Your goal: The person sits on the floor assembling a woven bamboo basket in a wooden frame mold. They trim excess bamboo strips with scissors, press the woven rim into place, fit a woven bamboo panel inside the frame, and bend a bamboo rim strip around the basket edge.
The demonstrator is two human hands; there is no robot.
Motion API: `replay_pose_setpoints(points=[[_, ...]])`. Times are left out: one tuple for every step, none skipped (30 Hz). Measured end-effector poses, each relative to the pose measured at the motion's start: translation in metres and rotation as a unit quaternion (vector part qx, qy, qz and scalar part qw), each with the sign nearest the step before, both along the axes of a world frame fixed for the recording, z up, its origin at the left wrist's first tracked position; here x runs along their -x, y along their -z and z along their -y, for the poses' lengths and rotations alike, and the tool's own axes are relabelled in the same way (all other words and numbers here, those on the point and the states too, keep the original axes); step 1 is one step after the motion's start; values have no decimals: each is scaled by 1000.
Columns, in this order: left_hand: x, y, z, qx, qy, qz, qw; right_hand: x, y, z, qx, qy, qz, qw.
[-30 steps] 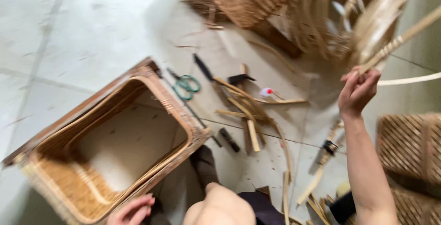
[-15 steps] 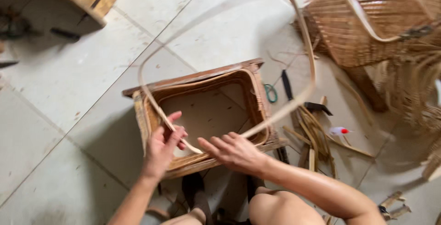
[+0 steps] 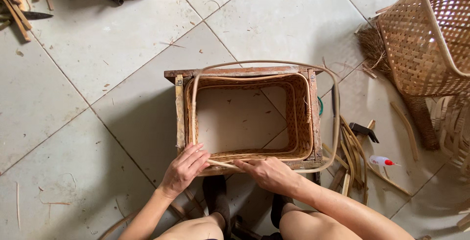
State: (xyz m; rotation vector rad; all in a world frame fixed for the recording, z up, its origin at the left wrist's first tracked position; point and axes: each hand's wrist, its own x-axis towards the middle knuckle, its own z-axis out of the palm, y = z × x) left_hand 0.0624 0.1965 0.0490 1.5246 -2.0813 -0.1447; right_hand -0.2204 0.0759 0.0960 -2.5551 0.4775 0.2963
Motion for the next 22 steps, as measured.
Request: replay_pose_setpoints(points=[[0,-1,-2,-15,-4,5,1000,-3,-1,0,-7,-7,-17,1000],[0,-1,-3,-17,-8,1,1000,-5,-2,1,-9,-10,-8,1000],[0,-1,-4,-20,-11,-3,1000,-8,-3,2,-11,-12,2,1000],[1,0,-6,-23,-16,-8,1000,-10,-4,3,-14,-16,12,1000],[2,1,-8,-24,-22,-10,999,-10,-5,4,-14,-16,13,1000],[2,2,-8,-25,-28,-12,999,-11,-6,5,-14,-17,14,1000],[2,4,-9,-25,-34,-13,999,-12,-7,6,-14,-18,16,1000],[2,4,-10,-26,-39,-14,999,-12,-8,8,-9,-22,39,999],[1,5,-11,-28,-41,-16,999,-13,-8,9,-5,-24,61,998],[1,6,-12,-31,-43,-18,998,-13,-8,11,-2,-25,83,996],[-1,7,-13,-28,-45,-2,999,-15,-5,17,-24,-44,60,997],[-3,9,-13,-26,-45,15,999,-19,-1,27,-48,-63,36,996],[-4,10,-16,-26,-46,31,998,-22,4,35,-73,-81,13,994],[-3,12,-20,-28,-45,60,997,-23,10,44,-88,-91,70,990],[-1,15,-22,-26,-45,89,995,-23,16,56,-99,-101,127,982],[-2,18,-22,-22,-45,119,992,-25,22,66,-108,-110,185,971],[-4,22,-21,-24,-30,109,993,-28,28,71,-169,-99,159,968],[-5,25,-21,-28,-16,97,995,-31,35,74,-231,-87,132,960],[-6,29,-25,-33,-4,85,996,-31,41,73,-292,-76,103,948],[-6,34,-27,-42,-1,118,992,-30,47,72,-305,-67,77,947],[-6,40,-28,-50,2,150,987,-27,52,70,-317,-57,51,945],[-5,45,-30,-60,6,181,982,-25,56,69,-331,-47,24,942]])
